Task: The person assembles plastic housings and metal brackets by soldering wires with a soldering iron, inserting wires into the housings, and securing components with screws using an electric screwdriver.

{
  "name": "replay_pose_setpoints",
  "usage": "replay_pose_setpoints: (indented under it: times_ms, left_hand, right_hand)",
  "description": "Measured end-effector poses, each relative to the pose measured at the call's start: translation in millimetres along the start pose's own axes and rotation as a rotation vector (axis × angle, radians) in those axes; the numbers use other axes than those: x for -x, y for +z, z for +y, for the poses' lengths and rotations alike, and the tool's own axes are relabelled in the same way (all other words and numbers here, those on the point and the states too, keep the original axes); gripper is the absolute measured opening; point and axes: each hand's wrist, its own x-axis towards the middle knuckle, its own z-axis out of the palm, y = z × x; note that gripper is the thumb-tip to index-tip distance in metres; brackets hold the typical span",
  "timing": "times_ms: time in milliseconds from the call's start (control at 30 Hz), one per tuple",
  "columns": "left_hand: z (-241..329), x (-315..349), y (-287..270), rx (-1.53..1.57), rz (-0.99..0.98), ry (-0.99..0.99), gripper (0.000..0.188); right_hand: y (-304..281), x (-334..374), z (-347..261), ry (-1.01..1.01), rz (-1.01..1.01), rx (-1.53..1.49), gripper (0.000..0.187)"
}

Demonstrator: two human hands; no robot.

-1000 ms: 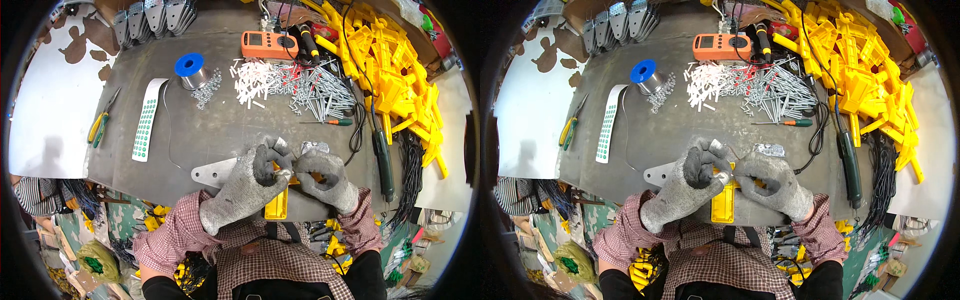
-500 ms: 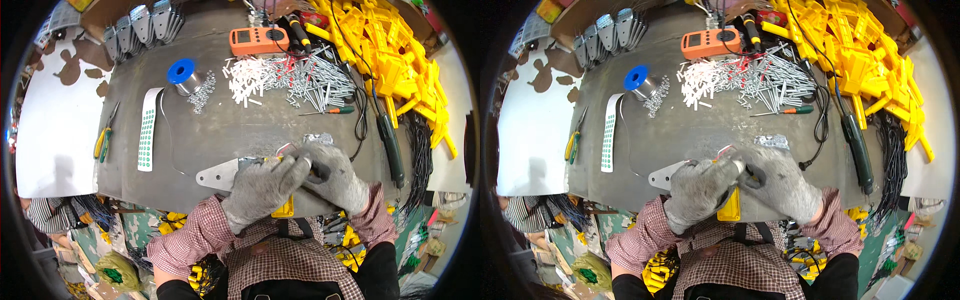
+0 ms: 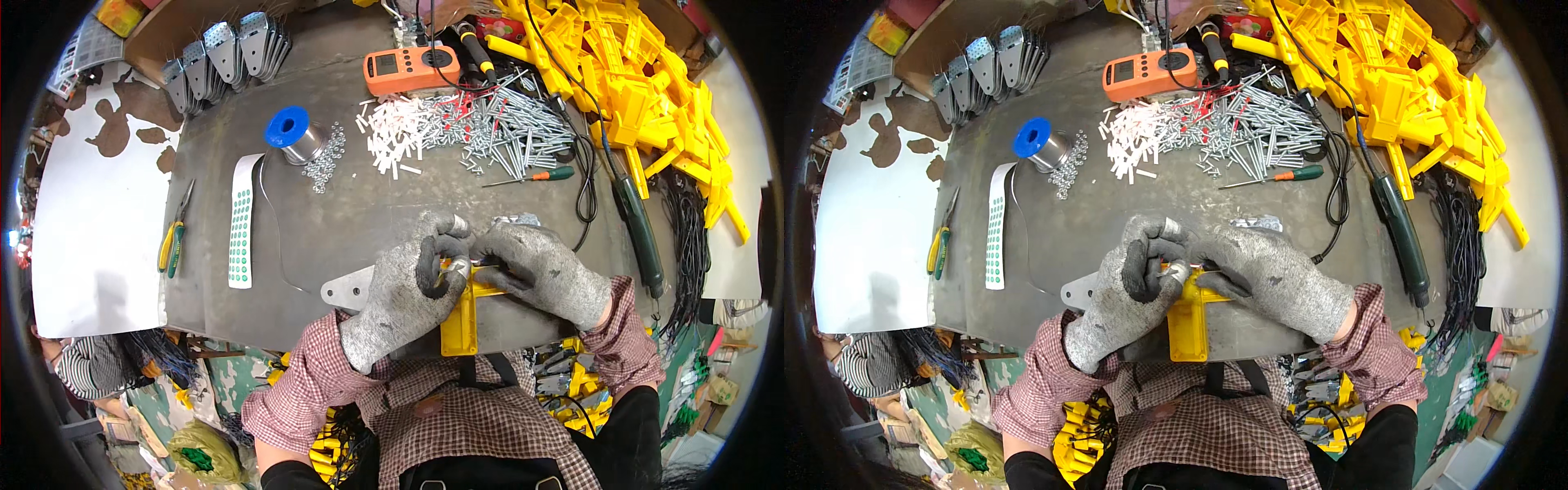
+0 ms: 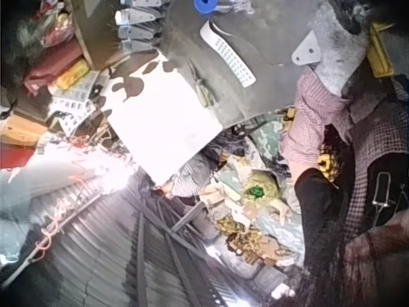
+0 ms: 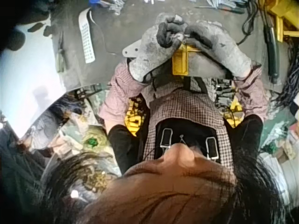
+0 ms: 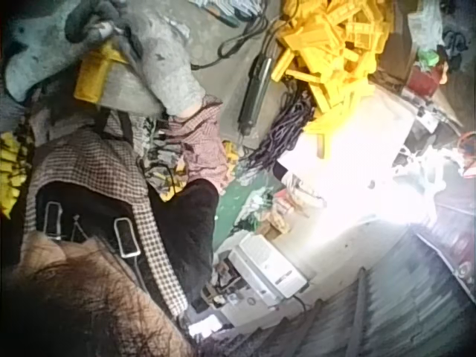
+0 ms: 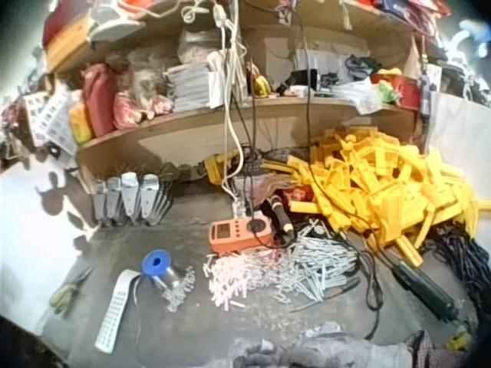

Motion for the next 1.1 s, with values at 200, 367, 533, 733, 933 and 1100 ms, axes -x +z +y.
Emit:
replay_pose_setpoints:
  times_ms: [200,367,533,733,933,1100]
  left_hand:
    - [-4,4,2,-0.126,0.038,0.155,0.03]
    - [11,19,-1,-0.733,-0.063,0.457,0.038]
    - [-1,45,-77,-1.004,-0.105,-0.011,0.043]
    - [1,76,-155,-0.751,0.099,0.025,0.02]
    - [-1,65,-159,-1.174,-0.097,0.096,0.026]
    - [-23,89,-176,-0.914,-0.09,0.043,0.021]
  right_hand:
    - [3,0,7,-0.046,0.001,0.034,0.028]
    - [0,-3,11,0.264,-0.071,-0.408,0.023]
    - [-7,1,19,0.09,-0.04,-0.275,0.019]
    - [-76,-96,83,0.03,0.486,0.303,0.049]
    - [-83,-150,114,-0.021,0.455,0.353,0.035]
    - [-87,-105,39,-0.096,0.915,-0.332,0.016]
